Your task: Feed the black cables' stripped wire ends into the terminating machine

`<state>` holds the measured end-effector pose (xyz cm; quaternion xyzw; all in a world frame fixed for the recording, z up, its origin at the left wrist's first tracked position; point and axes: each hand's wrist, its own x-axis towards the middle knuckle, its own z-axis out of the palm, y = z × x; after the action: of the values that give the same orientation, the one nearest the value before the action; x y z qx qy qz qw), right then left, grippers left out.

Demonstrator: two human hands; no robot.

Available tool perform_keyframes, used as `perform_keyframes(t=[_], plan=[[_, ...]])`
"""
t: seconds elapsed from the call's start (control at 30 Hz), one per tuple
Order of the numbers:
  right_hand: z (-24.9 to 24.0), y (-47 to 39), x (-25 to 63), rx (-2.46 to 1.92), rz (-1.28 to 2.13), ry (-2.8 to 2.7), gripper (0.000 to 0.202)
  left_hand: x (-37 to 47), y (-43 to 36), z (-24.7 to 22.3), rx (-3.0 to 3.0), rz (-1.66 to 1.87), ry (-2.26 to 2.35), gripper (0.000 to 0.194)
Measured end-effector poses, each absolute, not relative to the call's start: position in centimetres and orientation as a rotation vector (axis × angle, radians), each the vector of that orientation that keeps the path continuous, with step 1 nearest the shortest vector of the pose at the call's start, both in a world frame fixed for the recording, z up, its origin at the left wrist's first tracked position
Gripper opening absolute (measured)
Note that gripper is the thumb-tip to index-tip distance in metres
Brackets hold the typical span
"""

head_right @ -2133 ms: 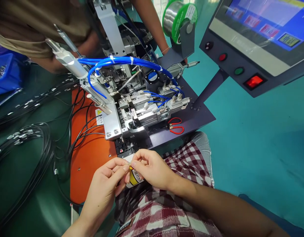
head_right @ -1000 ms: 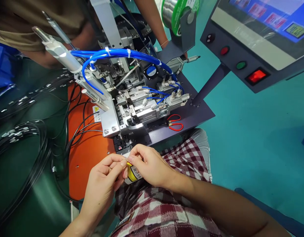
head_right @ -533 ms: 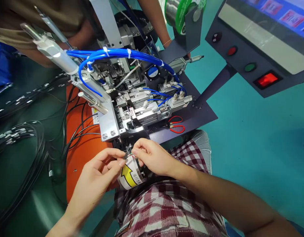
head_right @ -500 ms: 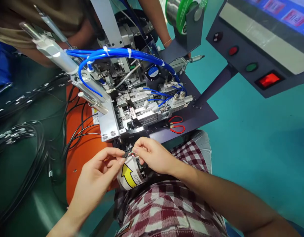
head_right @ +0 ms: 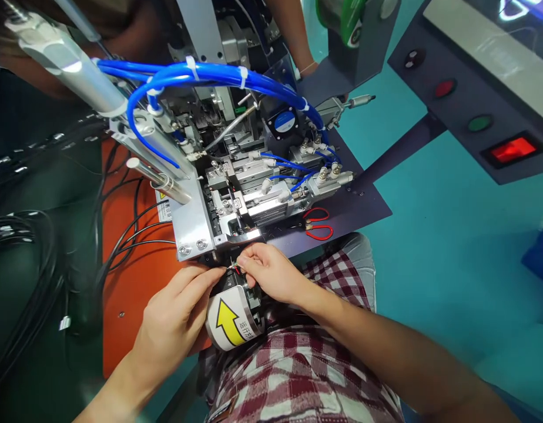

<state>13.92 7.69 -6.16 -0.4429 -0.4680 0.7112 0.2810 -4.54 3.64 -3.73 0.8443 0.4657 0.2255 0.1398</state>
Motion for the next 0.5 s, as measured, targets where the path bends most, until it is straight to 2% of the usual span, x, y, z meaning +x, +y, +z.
perform_keyframes(t=[0.5], plan=[[-6.51,7.49,13.75,-1.232,1.943,-1.217,0.031,-5.66,3.95,-4.43,2.78,0.556,1.166,0.038]])
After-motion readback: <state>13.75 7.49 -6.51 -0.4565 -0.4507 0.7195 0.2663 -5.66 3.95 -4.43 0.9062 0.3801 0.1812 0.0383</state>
